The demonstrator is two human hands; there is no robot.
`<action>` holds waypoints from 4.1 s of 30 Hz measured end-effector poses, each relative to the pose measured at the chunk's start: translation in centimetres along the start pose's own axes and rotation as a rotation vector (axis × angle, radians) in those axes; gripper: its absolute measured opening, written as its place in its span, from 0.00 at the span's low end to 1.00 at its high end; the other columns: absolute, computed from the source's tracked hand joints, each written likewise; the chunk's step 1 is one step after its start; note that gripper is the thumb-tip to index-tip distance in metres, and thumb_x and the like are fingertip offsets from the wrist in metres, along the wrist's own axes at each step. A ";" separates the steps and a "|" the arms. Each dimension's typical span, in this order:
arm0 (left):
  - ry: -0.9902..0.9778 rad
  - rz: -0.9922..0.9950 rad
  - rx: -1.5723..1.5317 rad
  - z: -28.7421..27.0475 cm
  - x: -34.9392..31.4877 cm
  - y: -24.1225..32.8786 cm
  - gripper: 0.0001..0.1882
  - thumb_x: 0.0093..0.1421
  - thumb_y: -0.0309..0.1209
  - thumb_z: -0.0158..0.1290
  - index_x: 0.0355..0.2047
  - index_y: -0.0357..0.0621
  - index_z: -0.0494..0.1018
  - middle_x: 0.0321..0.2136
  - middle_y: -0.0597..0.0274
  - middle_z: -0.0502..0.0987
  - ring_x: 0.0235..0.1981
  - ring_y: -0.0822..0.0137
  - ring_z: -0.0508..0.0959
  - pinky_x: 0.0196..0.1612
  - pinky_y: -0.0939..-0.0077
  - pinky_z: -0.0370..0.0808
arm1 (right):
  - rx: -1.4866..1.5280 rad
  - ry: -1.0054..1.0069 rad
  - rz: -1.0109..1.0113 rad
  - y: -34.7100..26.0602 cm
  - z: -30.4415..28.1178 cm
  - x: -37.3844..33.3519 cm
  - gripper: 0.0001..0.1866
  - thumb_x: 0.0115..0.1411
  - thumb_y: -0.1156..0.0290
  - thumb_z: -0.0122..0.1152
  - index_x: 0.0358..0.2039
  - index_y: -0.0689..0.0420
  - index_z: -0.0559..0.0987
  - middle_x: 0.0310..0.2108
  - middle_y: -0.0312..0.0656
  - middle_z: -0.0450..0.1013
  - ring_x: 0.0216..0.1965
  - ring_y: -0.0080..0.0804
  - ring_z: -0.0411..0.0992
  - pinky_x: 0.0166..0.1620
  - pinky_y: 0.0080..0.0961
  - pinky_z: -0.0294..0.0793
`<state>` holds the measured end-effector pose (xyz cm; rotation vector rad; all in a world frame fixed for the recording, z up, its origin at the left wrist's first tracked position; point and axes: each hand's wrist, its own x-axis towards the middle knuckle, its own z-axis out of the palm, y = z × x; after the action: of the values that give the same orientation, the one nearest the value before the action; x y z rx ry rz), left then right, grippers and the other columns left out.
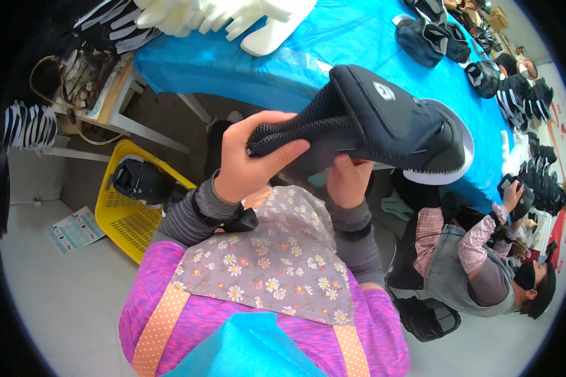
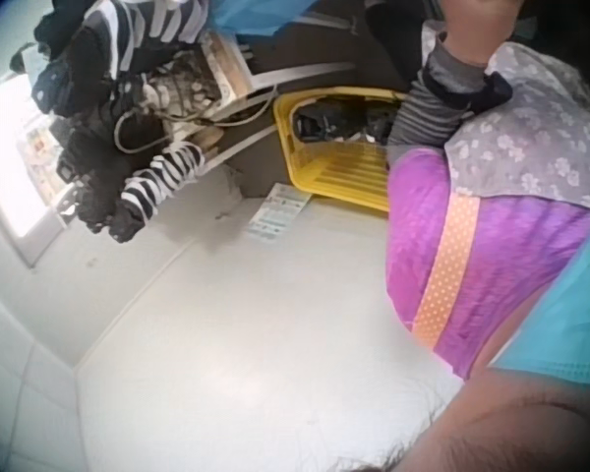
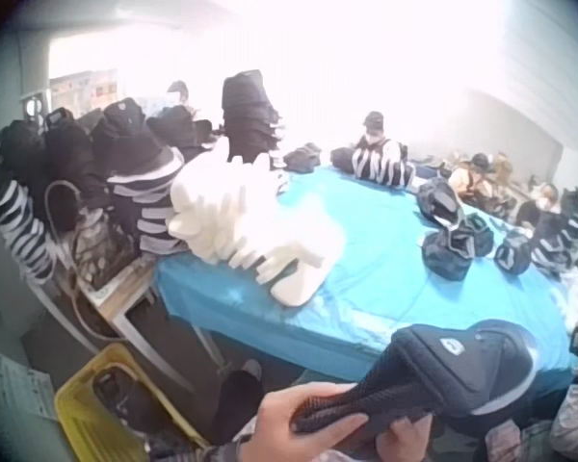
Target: The person is inserting and aligning foam and fabric linings into shoe uppers.
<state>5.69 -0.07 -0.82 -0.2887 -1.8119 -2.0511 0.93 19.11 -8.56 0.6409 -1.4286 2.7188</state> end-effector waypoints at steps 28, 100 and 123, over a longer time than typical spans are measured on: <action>-0.476 0.236 0.742 -2.1 0.6 -0.1 0.06 0.54 0.27 0.60 0.27 0.37 0.76 0.16 0.50 0.72 0.20 0.49 0.75 0.24 0.63 0.72 | 0.520 -0.134 0.207 0.2 -4.8 -1.1 0.37 0.62 0.44 0.50 0.66 0.54 0.66 0.64 0.45 0.66 0.65 0.44 0.63 0.67 0.47 0.60; 0.513 -1.837 0.888 -25.9 -68.7 -22.0 0.50 0.53 0.48 0.63 0.70 0.43 0.53 0.55 0.37 0.67 0.57 0.39 0.67 0.58 0.61 0.69 | -0.288 0.001 0.852 1.9 -13.8 2.7 0.15 0.72 0.69 0.50 0.52 0.65 0.75 0.49 0.44 0.74 0.53 0.33 0.72 0.61 0.32 0.67; 1.410 -1.971 1.217 -22.1 -55.7 -38.4 0.51 0.62 0.60 0.51 0.75 0.59 0.36 0.74 0.56 0.44 0.68 0.42 0.59 0.67 0.42 0.58 | -0.582 -0.063 0.734 -1.0 -8.4 -0.4 0.11 0.70 0.72 0.52 0.47 0.66 0.76 0.44 0.44 0.76 0.47 0.32 0.75 0.55 0.29 0.73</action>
<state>42.28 -10.04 -61.03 3.0091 -1.4599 -0.2108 -1.46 26.42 -12.17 0.1792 -2.7429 2.4317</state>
